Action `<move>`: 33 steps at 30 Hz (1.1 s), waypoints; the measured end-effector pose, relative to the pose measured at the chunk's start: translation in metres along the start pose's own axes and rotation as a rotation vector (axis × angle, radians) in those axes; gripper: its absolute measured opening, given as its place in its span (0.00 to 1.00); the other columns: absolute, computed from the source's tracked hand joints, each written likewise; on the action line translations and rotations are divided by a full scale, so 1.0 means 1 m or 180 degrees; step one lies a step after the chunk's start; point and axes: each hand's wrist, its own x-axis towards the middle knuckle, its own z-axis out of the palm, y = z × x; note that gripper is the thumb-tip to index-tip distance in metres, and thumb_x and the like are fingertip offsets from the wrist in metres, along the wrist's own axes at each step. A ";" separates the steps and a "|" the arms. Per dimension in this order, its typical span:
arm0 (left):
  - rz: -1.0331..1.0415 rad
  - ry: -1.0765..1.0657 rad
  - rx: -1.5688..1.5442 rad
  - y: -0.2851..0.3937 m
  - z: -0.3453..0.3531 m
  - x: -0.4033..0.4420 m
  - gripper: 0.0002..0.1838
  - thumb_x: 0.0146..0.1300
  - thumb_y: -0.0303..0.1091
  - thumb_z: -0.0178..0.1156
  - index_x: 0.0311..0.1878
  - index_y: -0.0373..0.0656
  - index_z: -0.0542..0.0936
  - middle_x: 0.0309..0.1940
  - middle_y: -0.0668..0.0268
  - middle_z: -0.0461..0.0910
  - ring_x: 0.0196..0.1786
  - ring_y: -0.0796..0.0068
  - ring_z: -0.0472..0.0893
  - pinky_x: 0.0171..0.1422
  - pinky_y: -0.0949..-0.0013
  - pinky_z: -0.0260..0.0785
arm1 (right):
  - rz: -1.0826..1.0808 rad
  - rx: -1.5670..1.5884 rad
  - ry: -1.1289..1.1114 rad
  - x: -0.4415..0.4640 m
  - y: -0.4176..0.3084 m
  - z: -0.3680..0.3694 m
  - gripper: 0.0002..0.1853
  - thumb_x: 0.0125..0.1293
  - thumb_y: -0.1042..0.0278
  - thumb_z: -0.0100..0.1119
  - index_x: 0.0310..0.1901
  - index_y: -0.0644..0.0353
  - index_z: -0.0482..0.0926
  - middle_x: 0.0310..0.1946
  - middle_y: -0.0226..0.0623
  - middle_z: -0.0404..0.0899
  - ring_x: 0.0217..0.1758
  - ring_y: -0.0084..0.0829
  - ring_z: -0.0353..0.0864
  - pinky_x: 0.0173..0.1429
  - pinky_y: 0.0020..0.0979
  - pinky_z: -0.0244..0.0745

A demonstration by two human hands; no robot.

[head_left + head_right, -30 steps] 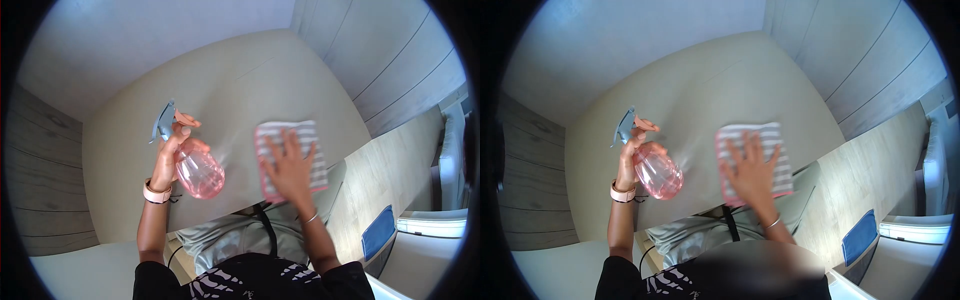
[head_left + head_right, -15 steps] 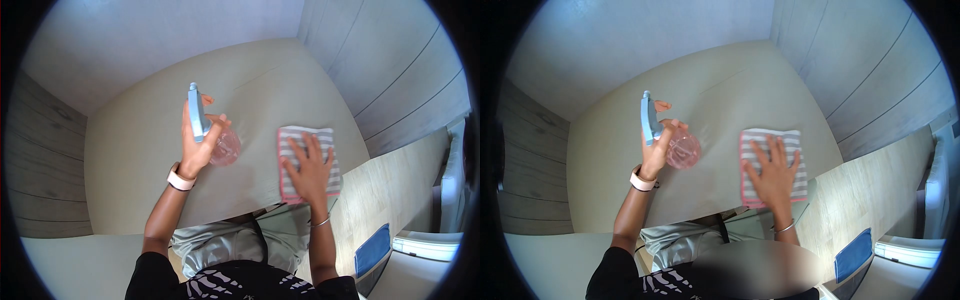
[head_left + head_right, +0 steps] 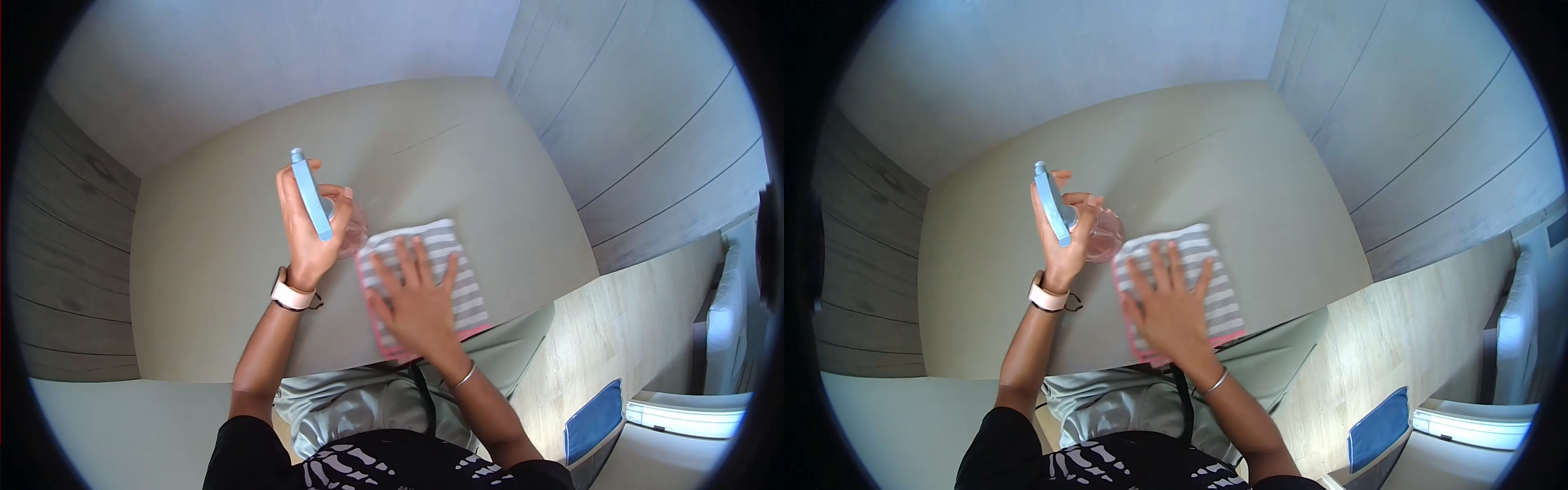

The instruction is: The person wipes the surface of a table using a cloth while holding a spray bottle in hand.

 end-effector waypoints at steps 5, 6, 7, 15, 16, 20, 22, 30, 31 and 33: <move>-0.0449 0.0091 -0.0507 -0.014 -0.011 0.002 0.23 0.59 0.24 0.64 0.57 0.37 0.70 0.55 0.56 0.70 0.50 0.62 0.78 0.58 0.54 0.66 | -0.0621 0.0384 -0.0362 -0.008 -0.001 -0.011 0.28 0.69 0.37 0.51 0.68 0.34 0.73 0.76 0.37 0.61 0.80 0.40 0.55 0.77 0.69 0.34; -0.0381 0.0078 -0.0441 -0.019 -0.013 0.002 0.23 0.60 0.24 0.64 0.57 0.36 0.69 0.56 0.57 0.69 0.47 0.62 0.81 0.56 0.56 0.68 | -0.0606 0.0366 -0.0375 -0.007 0.008 -0.013 0.28 0.69 0.37 0.51 0.68 0.34 0.73 0.76 0.37 0.61 0.80 0.40 0.55 0.77 0.69 0.34; -0.0552 0.0120 -0.0740 -0.017 -0.015 0.003 0.26 0.61 0.23 0.63 0.60 0.35 0.65 0.58 0.57 0.66 0.41 0.64 0.84 0.50 0.61 0.72 | -0.0524 0.0312 -0.0436 -0.006 0.020 -0.016 0.29 0.69 0.37 0.51 0.69 0.34 0.72 0.76 0.37 0.60 0.81 0.40 0.54 0.77 0.67 0.33; -0.0656 0.0140 -0.1225 -0.026 -0.025 0.001 0.30 0.65 0.24 0.60 0.65 0.33 0.57 0.61 0.55 0.63 0.43 0.66 0.84 0.45 0.64 0.78 | 0.1217 -0.0337 0.0064 0.007 0.191 -0.032 0.30 0.69 0.38 0.52 0.71 0.33 0.70 0.76 0.34 0.60 0.82 0.39 0.52 0.76 0.70 0.28; -0.0660 0.0118 -0.1269 -0.027 -0.024 0.001 0.30 0.65 0.24 0.60 0.65 0.33 0.57 0.61 0.55 0.63 0.43 0.66 0.84 0.45 0.64 0.78 | 0.1254 -0.0369 0.0068 0.007 0.210 -0.038 0.30 0.69 0.38 0.52 0.71 0.33 0.70 0.76 0.34 0.60 0.82 0.39 0.52 0.76 0.70 0.28; -0.0600 0.0097 -0.1131 -0.032 -0.022 0.002 0.28 0.66 0.25 0.59 0.65 0.32 0.58 0.61 0.55 0.64 0.43 0.68 0.84 0.43 0.65 0.78 | 0.1783 -0.0444 0.0202 0.017 0.238 -0.045 0.29 0.70 0.38 0.51 0.71 0.34 0.70 0.77 0.35 0.59 0.82 0.39 0.52 0.74 0.73 0.33; -0.0542 0.0075 -0.1066 -0.037 -0.023 0.002 0.28 0.66 0.25 0.60 0.65 0.32 0.59 0.61 0.55 0.64 0.42 0.68 0.84 0.43 0.65 0.77 | 0.1764 -0.0553 0.0154 0.015 0.221 -0.032 0.29 0.71 0.38 0.50 0.71 0.34 0.69 0.77 0.35 0.57 0.82 0.40 0.51 0.74 0.73 0.33; -0.0671 -0.0041 -0.0983 -0.028 -0.023 0.010 0.28 0.66 0.26 0.60 0.65 0.35 0.61 0.60 0.57 0.65 0.42 0.67 0.84 0.45 0.64 0.77 | 0.0425 -0.0268 -0.0176 -0.006 0.085 -0.015 0.29 0.73 0.39 0.45 0.73 0.35 0.66 0.79 0.38 0.54 0.83 0.44 0.47 0.75 0.74 0.30; -0.0644 -0.0059 -0.0989 -0.028 -0.021 0.012 0.28 0.66 0.26 0.60 0.65 0.35 0.61 0.60 0.57 0.65 0.42 0.67 0.84 0.45 0.64 0.77 | 0.0279 -0.0196 -0.0232 -0.006 0.072 -0.014 0.29 0.73 0.39 0.45 0.73 0.35 0.67 0.79 0.39 0.54 0.83 0.43 0.47 0.75 0.75 0.31; -0.0774 -0.0063 -0.1035 -0.030 -0.016 0.015 0.27 0.66 0.26 0.59 0.65 0.35 0.61 0.60 0.58 0.65 0.41 0.67 0.85 0.46 0.64 0.77 | 0.0060 0.0008 -0.0252 -0.007 0.050 -0.012 0.29 0.73 0.38 0.46 0.72 0.35 0.67 0.78 0.38 0.55 0.83 0.43 0.47 0.74 0.75 0.31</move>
